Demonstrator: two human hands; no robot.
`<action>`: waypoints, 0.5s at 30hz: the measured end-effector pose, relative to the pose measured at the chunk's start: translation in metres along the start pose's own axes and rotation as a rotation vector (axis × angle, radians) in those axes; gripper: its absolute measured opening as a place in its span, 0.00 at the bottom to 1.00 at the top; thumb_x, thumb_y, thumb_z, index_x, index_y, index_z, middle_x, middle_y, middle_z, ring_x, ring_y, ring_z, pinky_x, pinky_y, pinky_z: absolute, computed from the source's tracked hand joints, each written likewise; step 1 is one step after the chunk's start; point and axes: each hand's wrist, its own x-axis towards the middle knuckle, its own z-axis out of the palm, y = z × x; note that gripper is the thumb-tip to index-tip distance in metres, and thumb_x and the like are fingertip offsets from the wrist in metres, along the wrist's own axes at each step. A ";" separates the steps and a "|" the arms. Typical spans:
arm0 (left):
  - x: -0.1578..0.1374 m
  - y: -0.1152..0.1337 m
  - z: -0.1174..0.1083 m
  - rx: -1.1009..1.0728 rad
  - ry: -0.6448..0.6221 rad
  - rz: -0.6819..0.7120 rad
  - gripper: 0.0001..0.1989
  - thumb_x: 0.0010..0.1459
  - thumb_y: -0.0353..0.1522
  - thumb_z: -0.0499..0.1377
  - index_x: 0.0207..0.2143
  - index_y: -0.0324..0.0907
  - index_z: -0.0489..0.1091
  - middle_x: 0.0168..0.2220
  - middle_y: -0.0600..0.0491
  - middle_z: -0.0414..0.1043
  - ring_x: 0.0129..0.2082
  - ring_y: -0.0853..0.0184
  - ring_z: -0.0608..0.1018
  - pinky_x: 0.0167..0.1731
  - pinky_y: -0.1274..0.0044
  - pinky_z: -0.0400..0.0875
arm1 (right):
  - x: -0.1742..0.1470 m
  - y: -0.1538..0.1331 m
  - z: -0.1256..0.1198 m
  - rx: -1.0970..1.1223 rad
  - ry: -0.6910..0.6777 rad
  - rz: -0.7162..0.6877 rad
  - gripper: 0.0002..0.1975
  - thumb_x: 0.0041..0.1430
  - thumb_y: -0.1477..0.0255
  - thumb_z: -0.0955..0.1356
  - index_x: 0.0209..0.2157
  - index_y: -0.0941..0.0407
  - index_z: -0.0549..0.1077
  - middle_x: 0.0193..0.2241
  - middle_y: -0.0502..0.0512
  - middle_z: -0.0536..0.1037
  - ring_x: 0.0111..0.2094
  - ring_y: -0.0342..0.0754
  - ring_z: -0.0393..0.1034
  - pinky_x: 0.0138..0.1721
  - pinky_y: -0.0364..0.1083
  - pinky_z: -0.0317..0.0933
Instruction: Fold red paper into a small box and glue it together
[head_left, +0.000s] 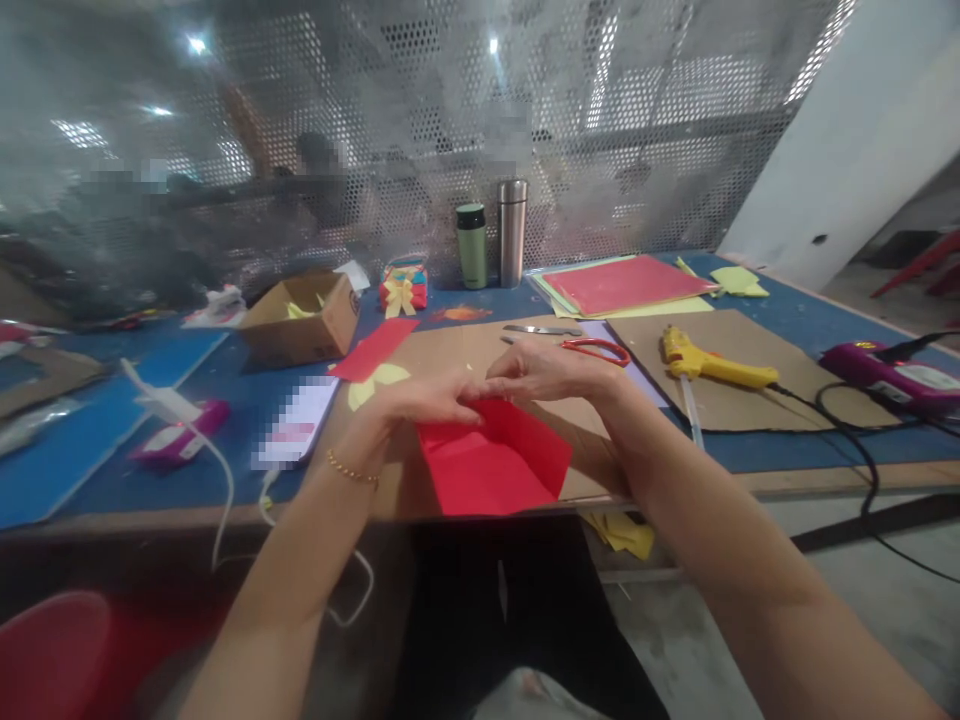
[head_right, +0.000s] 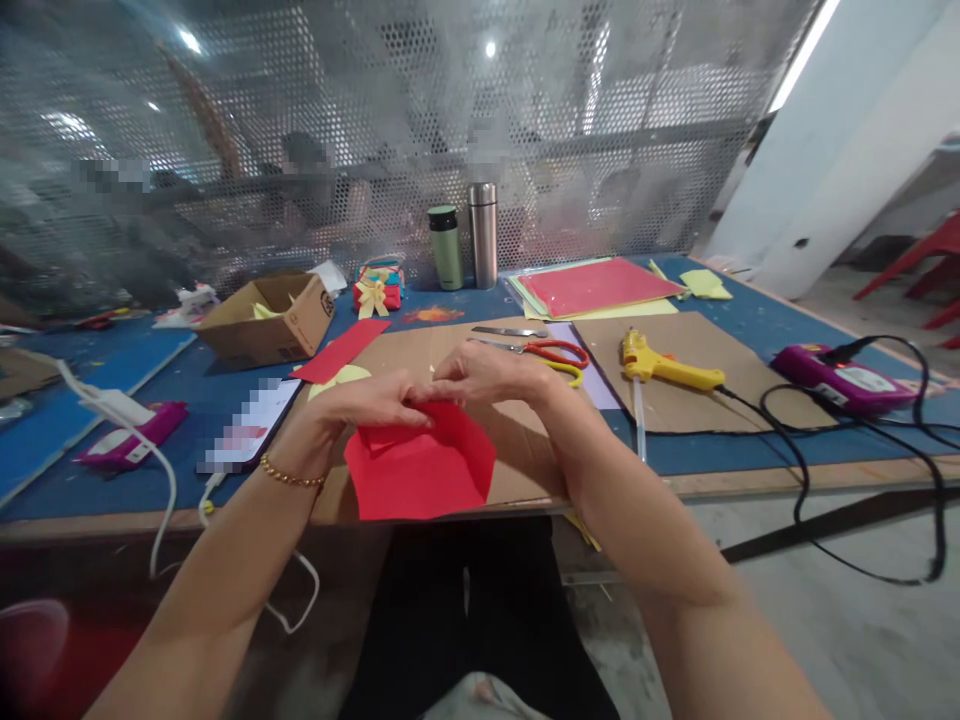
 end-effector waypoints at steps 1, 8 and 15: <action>0.000 0.000 0.000 0.005 -0.010 -0.017 0.17 0.54 0.36 0.62 0.18 0.43 0.60 0.18 0.61 0.52 0.19 0.74 0.57 0.19 0.78 0.49 | 0.000 0.000 0.001 -0.003 -0.018 0.004 0.23 0.67 0.61 0.64 0.20 0.55 0.60 0.20 0.44 0.53 0.25 0.40 0.49 0.29 0.45 0.44; -0.001 0.003 0.002 0.068 -0.030 -0.131 0.13 0.54 0.35 0.61 0.20 0.40 0.66 0.18 0.60 0.54 0.19 0.74 0.58 0.20 0.78 0.48 | 0.000 0.002 0.004 0.008 -0.074 0.065 0.18 0.64 0.68 0.64 0.20 0.56 0.62 0.21 0.45 0.53 0.25 0.40 0.48 0.29 0.45 0.42; 0.000 0.000 0.003 0.086 -0.034 -0.120 0.17 0.55 0.37 0.61 0.18 0.41 0.62 0.18 0.61 0.51 0.19 0.75 0.55 0.20 0.78 0.46 | 0.001 0.004 0.006 -0.008 -0.057 0.034 0.16 0.62 0.64 0.67 0.22 0.57 0.70 0.21 0.46 0.57 0.26 0.40 0.50 0.28 0.44 0.44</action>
